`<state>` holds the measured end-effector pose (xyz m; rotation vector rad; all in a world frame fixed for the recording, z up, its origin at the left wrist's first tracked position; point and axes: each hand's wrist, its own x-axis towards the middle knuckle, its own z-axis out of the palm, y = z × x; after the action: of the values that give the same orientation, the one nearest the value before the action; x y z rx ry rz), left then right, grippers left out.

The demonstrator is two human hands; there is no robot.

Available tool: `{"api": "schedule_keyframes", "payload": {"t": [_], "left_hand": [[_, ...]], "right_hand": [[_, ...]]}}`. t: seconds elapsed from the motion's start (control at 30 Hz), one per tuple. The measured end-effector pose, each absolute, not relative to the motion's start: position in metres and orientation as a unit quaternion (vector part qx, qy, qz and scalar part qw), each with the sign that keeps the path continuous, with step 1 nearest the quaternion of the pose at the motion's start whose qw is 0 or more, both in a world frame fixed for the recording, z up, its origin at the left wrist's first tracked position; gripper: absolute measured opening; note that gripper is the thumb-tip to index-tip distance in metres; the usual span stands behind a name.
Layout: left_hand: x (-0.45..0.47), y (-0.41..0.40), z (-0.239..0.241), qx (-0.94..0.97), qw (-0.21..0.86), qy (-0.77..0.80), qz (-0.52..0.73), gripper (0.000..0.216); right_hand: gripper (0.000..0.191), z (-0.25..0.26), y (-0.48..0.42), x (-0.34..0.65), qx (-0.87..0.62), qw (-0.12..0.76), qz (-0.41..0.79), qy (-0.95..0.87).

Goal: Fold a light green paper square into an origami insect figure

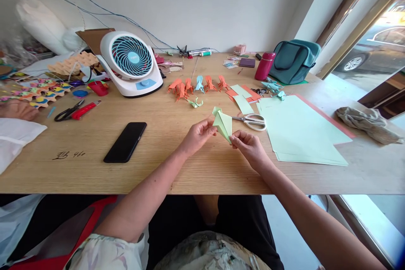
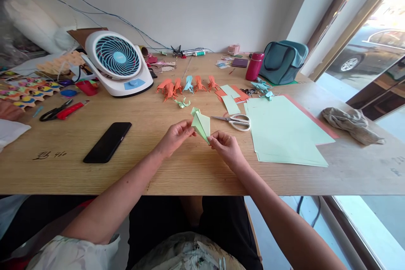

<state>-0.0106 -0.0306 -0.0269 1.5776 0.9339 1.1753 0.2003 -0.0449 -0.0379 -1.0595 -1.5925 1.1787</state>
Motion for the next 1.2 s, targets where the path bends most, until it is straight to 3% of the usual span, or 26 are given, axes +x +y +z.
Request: {"api": "schedule_keyframes", "payload": {"t": [0.4, 0.7, 0.8, 0.93, 1.2], "left_hand": [[0.018, -0.041, -0.041, 0.620, 0.439, 0.423, 0.493, 0.037], [0.012, -0.043, -0.042, 0.715, 0.353, 0.451, 0.401, 0.024], [0.011, -0.044, -0.040, 0.706, 0.393, 0.430, 0.403, 0.029], [0.009, -0.043, -0.036, 0.677, 0.443, 0.388, 0.441, 0.055], [0.008, -0.047, -0.032, 0.658, 0.499, 0.385, 0.413, 0.047]], "right_hand": [[0.040, -0.051, -0.045, 0.189, -0.390, 0.407, 0.519, -0.642], [0.042, -0.036, -0.045, 0.192, -0.354, 0.475, 0.509, -0.624], [0.042, -0.034, -0.044, 0.193, -0.355, 0.476, 0.520, -0.614], [0.043, -0.035, -0.043, 0.195, -0.357, 0.487, 0.519, -0.605], [0.050, -0.047, -0.040, 0.194, -0.360, 0.485, 0.506, -0.616]]}}
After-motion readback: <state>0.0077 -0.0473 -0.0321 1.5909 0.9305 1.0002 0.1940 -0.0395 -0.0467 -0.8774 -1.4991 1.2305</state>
